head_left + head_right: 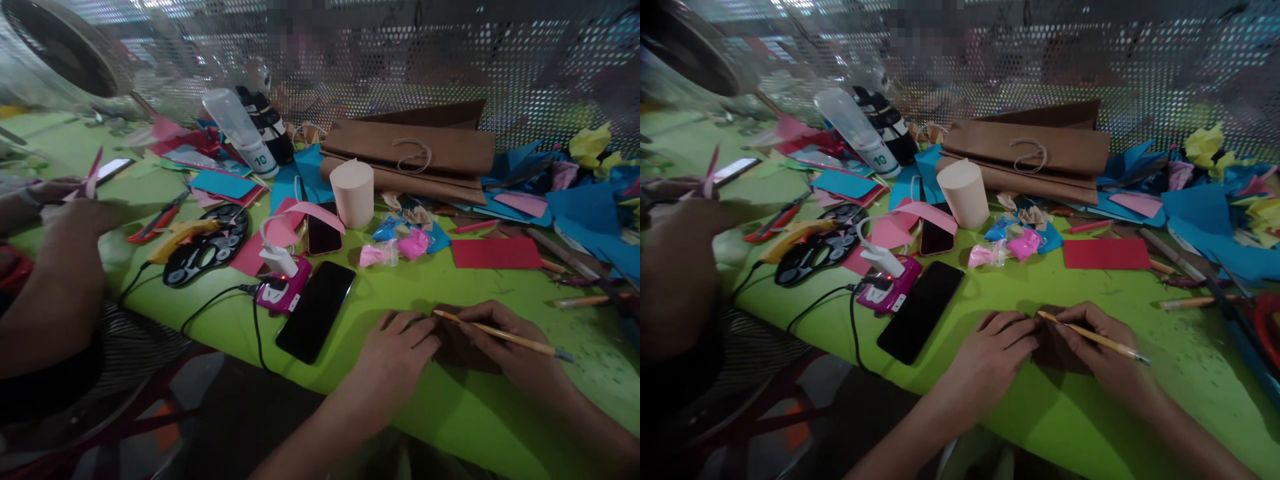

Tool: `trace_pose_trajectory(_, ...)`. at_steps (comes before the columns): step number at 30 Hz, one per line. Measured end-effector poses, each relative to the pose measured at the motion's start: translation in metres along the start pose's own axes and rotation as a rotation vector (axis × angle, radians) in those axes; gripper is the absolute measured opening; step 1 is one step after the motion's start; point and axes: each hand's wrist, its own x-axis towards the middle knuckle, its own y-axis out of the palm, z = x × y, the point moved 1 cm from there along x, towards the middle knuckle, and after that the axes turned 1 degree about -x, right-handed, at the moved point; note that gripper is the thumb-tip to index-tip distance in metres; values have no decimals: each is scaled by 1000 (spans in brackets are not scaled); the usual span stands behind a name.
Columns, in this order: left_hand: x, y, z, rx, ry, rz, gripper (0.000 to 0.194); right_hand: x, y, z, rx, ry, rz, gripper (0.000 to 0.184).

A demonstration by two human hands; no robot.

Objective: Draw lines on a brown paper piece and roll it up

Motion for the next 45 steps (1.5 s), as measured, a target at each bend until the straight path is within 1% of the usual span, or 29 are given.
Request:
trace_pose_trajectory(8,1,-1,1,-31,-5,-1,30,-2,-3,1,-35,12,-106,29)
trace_pose_trajectory(12,1,0,1,-36,-8,1,30,-5,-7,-6,-71,38,-170,33)
trace_pose_trajectory(18,0,3,3,-43,-10,-11,32,-14,-19,-17,-115,94,-187,32)
trace_pose_trajectory(22,0,6,5,-39,0,-33,34,-15,-27,-22,-148,120,-245,30)
trace_pose_trajectory(26,-1,7,6,-34,12,-53,34,-15,-31,-25,-133,119,-280,27)
trace_pose_trajectory(32,-2,8,6,-39,-5,-45,38,-15,-36,-27,-117,112,-329,25)
trace_pose_trajectory(38,-1,7,5,-16,-2,-73,30,-14,-37,-25,-121,107,-357,24)
trace_pose_trajectory(42,0,4,2,31,31,-86,29,-15,-37,-22,-114,129,-351,23)
trace_pose_trajectory(45,0,3,0,46,56,-75,30,-18,-36,-20,-97,91,-408,21)
